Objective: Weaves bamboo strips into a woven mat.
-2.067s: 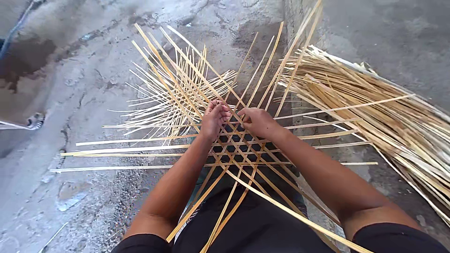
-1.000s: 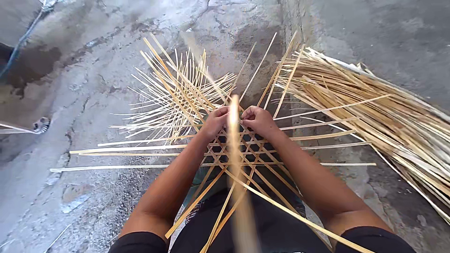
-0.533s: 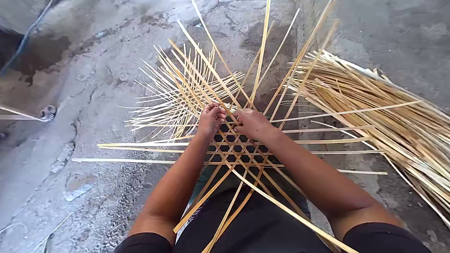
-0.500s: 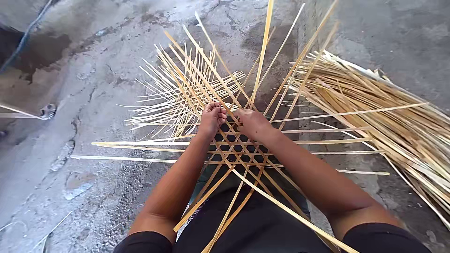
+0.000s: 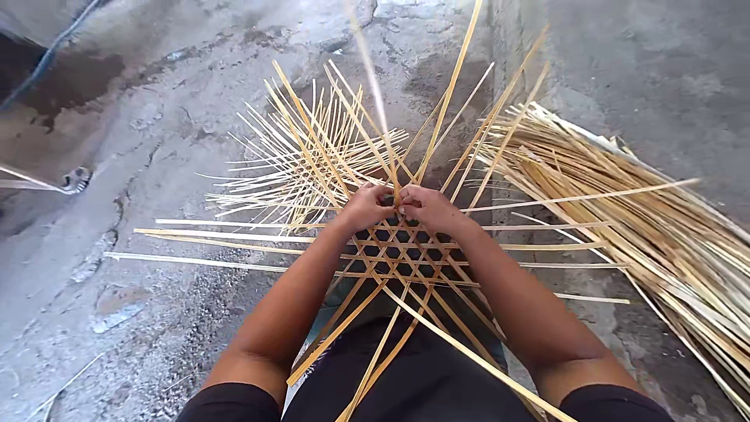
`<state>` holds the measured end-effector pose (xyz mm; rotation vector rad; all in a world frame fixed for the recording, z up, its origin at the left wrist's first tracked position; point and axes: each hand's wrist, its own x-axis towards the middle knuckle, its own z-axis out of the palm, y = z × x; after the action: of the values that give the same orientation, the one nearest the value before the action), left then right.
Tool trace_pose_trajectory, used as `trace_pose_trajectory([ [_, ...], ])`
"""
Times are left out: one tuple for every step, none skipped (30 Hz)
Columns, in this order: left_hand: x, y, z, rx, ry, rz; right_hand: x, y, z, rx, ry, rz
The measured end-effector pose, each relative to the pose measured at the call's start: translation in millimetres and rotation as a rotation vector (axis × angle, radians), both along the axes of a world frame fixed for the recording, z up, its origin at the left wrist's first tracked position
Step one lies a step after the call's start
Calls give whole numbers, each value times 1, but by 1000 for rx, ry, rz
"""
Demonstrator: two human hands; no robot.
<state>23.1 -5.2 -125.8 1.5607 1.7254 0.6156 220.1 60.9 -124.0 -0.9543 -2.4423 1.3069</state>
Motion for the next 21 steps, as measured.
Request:
trace_pose_trajectory([
  [2, 1, 2, -7, 91, -59, 1, -1, -3, 4, 31, -20],
  [4, 2, 4, -6, 168, -104, 2, -4, -6, 36, 58, -51],
  [8, 4, 6, -24, 236, -139, 2, -7, -8, 76, 75, -76],
  [12, 7, 10, -49, 298, -167, 1, -10, -11, 111, 89, -96],
  [16, 10, 13, -72, 343, -187, 2, -11, -13, 127, 104, -116],
  [20, 11, 16, -109, 366, -204, 3, -13, -16, 123, 104, -126],
  [22, 13, 17, -142, 350, -217, 5, -13, -19, 103, 95, -131],
  [19, 15, 13, -163, 275, -220, 7, -13, -22, 80, 81, -133],
  [13, 18, 7, -165, 153, -213, 8, -12, -22, 68, 74, -138],
  [4, 19, 4, -151, 9, -198, 8, -10, -20, 55, 81, -145],
  [-3, 16, 4, -136, -142, -176, 8, -8, -15, 40, 95, -148],
  [-9, 12, 3, -100, -266, -137, 8, -6, -12, 9, 107, -147],
  [-11, 7, 1, -43, -367, -80, 8, -4, -11, -33, 115, -146],
  [-11, 2, -2, 18, -464, -29, 7, -3, -12, -84, 117, -145],
  [-11, -3, -2, 75, -545, -4, 4, -1, -12, -125, 106, -151],
  [-10, -7, -1, 126, -592, 12, 1, 1, -12, -146, 89, -163],
  [-9, -10, 1, 168, -600, 11, -3, 1, -12, -149, 59, -183],
  [-8, -13, 3, 204, -585, 2, -8, 0, -10, -135, 20, -212],
  [-7, -15, 5, 238, -564, -9, -14, -2, -7, -103, -34, -243],
  [-6, -18, 7, 273, -548, -10, -19, -5, -3, -56, -102, -262],
  [-6, -21, 9, 305, -542, 2, -23, -8, 0, 1, -162, -275],
])
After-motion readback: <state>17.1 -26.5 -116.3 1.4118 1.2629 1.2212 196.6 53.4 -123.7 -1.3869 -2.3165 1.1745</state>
